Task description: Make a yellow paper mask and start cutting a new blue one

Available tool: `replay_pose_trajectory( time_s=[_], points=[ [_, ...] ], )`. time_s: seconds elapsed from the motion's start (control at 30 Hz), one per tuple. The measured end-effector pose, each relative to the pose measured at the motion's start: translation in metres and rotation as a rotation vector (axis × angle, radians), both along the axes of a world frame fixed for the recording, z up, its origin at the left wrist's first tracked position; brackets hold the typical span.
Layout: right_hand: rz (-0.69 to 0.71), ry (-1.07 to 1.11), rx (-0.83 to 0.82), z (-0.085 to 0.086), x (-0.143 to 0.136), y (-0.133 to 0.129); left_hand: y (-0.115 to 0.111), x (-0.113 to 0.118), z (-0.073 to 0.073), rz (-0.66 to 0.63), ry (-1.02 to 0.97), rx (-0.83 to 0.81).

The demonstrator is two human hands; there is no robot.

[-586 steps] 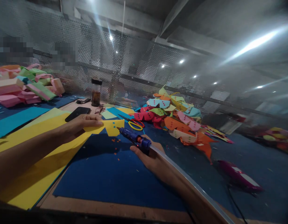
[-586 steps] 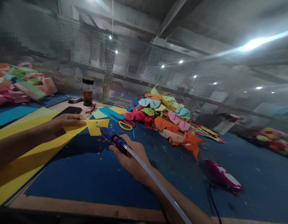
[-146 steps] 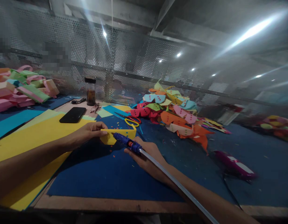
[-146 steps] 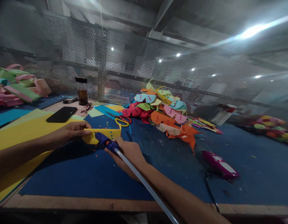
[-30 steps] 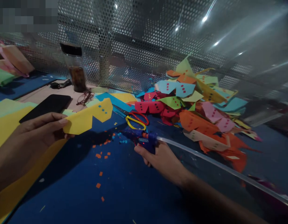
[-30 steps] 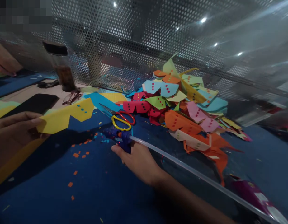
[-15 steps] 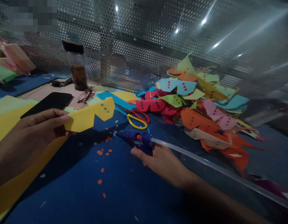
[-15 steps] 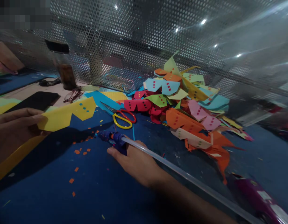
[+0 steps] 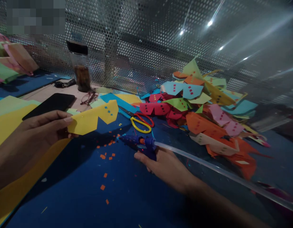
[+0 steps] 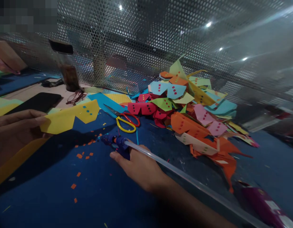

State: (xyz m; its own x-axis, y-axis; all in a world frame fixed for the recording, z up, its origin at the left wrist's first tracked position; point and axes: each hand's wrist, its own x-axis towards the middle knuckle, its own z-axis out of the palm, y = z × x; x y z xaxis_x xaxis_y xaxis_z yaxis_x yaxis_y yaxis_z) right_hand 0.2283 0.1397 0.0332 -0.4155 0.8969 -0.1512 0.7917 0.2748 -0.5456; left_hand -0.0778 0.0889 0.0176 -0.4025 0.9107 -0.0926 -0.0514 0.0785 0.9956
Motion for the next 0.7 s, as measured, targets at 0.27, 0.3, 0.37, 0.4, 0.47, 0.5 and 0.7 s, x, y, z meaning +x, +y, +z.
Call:
replay_pose_trajectory(
  time_s=[0.27,0.3,0.37,0.4,0.47,0.5,0.7],
  points=[
    [-0.05,0.119,-0.065,-0.007,0.003,-0.001,0.001,0.005,0.006,0.008,-0.017,-0.005],
    [-0.053,0.137,-0.067,-0.006,0.003,-0.002,0.001,0.008,0.008,0.012,-0.011,-0.005],
    [-0.055,0.18,-0.055,-0.004,0.002,-0.006,0.0,0.013,0.013,0.021,0.0,-0.009],
    [-0.054,0.194,-0.038,-0.003,0.001,-0.008,0.0,0.014,0.014,0.031,-0.001,-0.01],
    [-0.044,0.198,0.011,0.001,0.0,-0.014,0.0,0.016,0.016,0.0,0.007,0.007],
    [-0.037,0.191,0.035,0.003,-0.001,-0.017,-0.001,0.015,0.015,-0.03,0.006,0.016],
    [-0.011,0.17,0.173,0.01,-0.007,-0.037,-0.001,0.005,0.004,-0.188,-0.001,0.101]
  ],
)
